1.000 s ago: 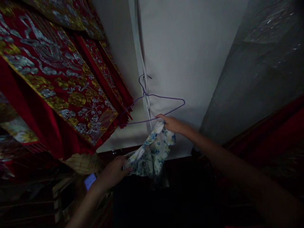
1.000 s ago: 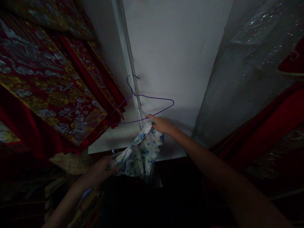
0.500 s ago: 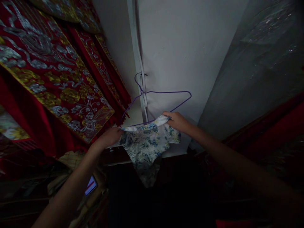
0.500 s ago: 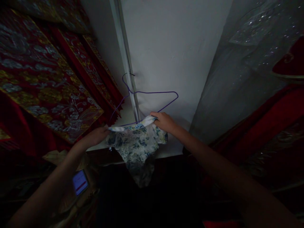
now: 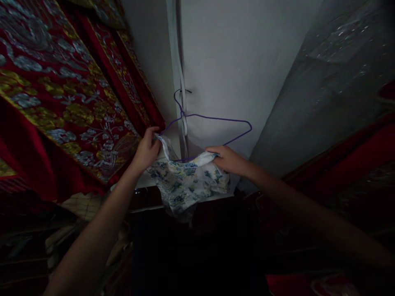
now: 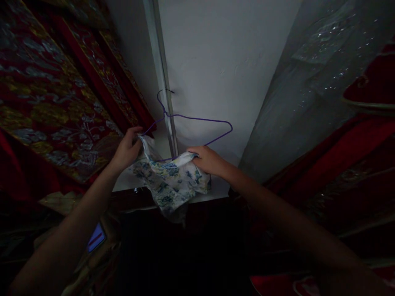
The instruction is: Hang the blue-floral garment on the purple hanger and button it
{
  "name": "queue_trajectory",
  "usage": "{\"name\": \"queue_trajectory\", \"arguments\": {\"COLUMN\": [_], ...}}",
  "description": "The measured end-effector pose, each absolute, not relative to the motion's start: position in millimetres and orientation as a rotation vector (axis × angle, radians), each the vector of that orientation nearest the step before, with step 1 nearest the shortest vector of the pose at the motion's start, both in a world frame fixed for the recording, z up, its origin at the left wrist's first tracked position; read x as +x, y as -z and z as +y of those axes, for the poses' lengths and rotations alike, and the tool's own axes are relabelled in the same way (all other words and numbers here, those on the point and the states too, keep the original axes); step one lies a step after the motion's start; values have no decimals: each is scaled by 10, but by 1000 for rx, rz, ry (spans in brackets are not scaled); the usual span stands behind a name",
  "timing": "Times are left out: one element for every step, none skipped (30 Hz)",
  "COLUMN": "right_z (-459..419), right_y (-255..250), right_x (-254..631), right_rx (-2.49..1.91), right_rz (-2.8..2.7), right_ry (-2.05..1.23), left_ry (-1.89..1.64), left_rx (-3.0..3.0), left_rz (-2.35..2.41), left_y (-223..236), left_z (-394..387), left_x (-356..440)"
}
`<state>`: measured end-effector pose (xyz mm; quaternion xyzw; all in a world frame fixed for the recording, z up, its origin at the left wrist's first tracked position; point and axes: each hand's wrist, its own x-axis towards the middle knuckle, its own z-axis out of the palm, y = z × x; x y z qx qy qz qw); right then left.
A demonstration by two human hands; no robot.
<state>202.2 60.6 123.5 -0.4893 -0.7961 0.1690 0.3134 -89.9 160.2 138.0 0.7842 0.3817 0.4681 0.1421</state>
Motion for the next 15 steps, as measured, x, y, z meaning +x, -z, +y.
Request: {"name": "queue_trajectory", "arguments": {"right_z": [533, 468, 417, 385, 379, 399, 446, 516, 601, 691, 775, 841, 881, 893, 876], "right_y": [-1288, -1343, -1400, -1460, -1522, -1588, -1655, -1723, -1792, -1858, -1922, -1981, -2035, -2081, -2117], "right_x": [2040, 2077, 2132, 2207, 2296, 2396, 2499, 2600, 2690, 2765, 2823, 2864, 2891, 2908, 2919], "right_rx": [-1317, -1355, -1400, -1449, -1500, -1558, -1622, -1690, -1754, -1804, -1838, -1851, -1841, -1817, -1777], "right_rz": [-2076, -2021, -1938, -1838, -1733, -1637, -1566, -1531, -1527, -1548, -1587, -1627, -1658, -1668, -1659], "right_ry": [-406, -336, -246, -145, -45, 41, 107, 146, 154, 130, 71, -28, -165, -339, -541], "left_ry": [-1303, -1261, -1232, -1212, -1196, -1180, -1166, -1154, -1144, -1136, -1129, -1124, -1124, -1137, -1169], "left_rx": [2289, 2315, 2334, 2346, 2350, 2353, 2354, 2356, 2361, 2372, 2386, 2398, 2404, 2398, 2375], "left_rz": [1092, 1082, 1077, 1072, 1064, 1050, 1036, 1026, 1021, 1024, 1035, 1051, 1066, 1079, 1093], "left_y": [-1395, -1404, -1413, -1423, -1440, -1464, -1495, -1533, -1573, -1614, -1651, -1682, -1705, -1719, -1724], "left_z": [1641, 1672, 1692, 1701, 1699, 1687, 1668, 1646, 1623, 1604, 1593, 1594, 1608, 1636, 1674], "left_x": [-878, -873, -879, -891, -904, -915, -921, -924, -926, -931, -946, -974, -1017, -1075, -1144]}}
